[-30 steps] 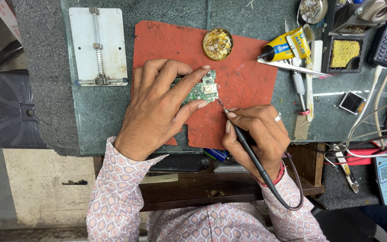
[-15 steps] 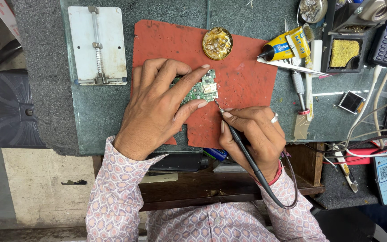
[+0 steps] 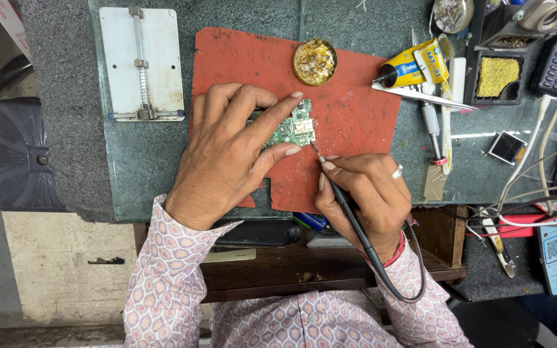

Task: The person holds a green circuit board steady on a red mat with one hand while soldering its edge connector with a soldering iron in the other hand. They periodically dip the iron tip into a small round tin of flux/solder and continue working on the board's contacts, then set the iron down and rest their hands at the end.

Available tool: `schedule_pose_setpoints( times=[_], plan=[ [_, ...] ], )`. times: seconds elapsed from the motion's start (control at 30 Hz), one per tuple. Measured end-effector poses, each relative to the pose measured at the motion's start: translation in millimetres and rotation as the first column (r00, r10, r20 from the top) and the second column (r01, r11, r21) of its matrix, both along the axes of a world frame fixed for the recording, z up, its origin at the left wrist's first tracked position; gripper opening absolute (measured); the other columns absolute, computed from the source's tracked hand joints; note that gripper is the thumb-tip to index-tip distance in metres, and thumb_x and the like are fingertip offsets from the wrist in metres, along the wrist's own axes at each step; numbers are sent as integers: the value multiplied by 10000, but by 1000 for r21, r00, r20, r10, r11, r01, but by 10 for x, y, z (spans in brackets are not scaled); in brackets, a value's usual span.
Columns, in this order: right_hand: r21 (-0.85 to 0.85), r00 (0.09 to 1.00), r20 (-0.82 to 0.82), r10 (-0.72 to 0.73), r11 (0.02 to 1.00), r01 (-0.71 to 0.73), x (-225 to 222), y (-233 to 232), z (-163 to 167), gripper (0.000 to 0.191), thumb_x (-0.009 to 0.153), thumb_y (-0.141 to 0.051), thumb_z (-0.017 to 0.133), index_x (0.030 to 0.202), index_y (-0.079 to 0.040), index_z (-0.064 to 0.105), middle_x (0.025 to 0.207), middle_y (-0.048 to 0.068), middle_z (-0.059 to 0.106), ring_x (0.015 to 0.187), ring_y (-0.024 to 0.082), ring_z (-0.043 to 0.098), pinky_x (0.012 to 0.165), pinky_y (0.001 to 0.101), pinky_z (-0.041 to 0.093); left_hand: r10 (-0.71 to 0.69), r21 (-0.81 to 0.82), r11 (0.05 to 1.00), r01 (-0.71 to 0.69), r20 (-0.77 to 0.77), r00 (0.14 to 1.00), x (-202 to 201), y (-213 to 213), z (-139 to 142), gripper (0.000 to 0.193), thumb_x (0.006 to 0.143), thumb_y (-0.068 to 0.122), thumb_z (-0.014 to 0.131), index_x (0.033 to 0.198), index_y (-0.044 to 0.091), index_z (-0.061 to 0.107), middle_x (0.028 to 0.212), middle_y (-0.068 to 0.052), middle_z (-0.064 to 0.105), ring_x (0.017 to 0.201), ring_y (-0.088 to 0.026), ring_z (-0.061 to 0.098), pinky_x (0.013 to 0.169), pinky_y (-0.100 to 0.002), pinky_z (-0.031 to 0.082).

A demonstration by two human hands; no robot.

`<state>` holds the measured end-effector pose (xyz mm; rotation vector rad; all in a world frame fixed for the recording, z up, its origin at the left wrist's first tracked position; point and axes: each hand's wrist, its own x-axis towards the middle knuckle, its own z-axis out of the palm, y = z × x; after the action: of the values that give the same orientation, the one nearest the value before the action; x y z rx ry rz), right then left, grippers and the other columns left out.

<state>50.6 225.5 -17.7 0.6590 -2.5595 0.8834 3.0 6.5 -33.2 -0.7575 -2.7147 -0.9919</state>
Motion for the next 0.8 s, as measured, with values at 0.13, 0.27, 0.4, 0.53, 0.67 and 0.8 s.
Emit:
schedule_pose_setpoints(
  times=[0.13,0.27,0.4,0.53,0.67,0.8],
  plan=[
    [4,1000,-1,10,1000,-10,7,-4,1,225,813,50,820,1002,-10,714,975,92,717,875,248,679,792,346,521,3,-6,1000,-3,-3,1000,9,6,5,608,881,360,809,1420,129,649,1185,-25,573,1143,-259,494,1024,-451,392],
    [8,1000,-4,5,1000,-5,8,0,-1,223,813,54,825,997,-12,718,973,90,721,865,244,676,786,341,512,3,6,1000,-3,9,1000,11,11,11,622,868,355,814,1424,131,647,1187,-23,578,1143,-256,500,1014,-447,393],
    [2,1000,0,23,1000,-23,2,15,-2,228,801,48,823,993,-12,715,972,91,718,870,246,679,796,343,520,4,6,1000,-4,1,1000,5,17,7,620,868,358,820,1421,135,648,1180,-22,578,1140,-258,500,1012,-446,393],
    [-2,1000,-1,30,1000,-30,4,18,-4,227,792,42,823,982,-17,713,969,90,719,871,241,687,798,348,520,9,15,1000,-9,0,1000,10,14,7,619,865,354,821,1418,133,651,1185,-23,577,1142,-263,497,1026,-446,395],
    [-4,1000,5,26,1000,-26,10,22,4,220,800,43,819,980,-18,708,976,90,722,878,238,690,807,346,523,10,18,1000,-10,-7,1000,12,23,5,619,866,358,820,1416,131,649,1186,-24,576,1145,-267,494,1037,-448,397],
    [-5,1000,10,15,1000,-15,12,10,4,223,809,47,816,998,-12,712,976,91,718,883,244,685,807,344,522,1,11,1000,-1,-1,1000,9,7,2,621,868,360,820,1420,132,651,1179,-23,580,1143,-257,502,1006,-443,393]
  ],
)
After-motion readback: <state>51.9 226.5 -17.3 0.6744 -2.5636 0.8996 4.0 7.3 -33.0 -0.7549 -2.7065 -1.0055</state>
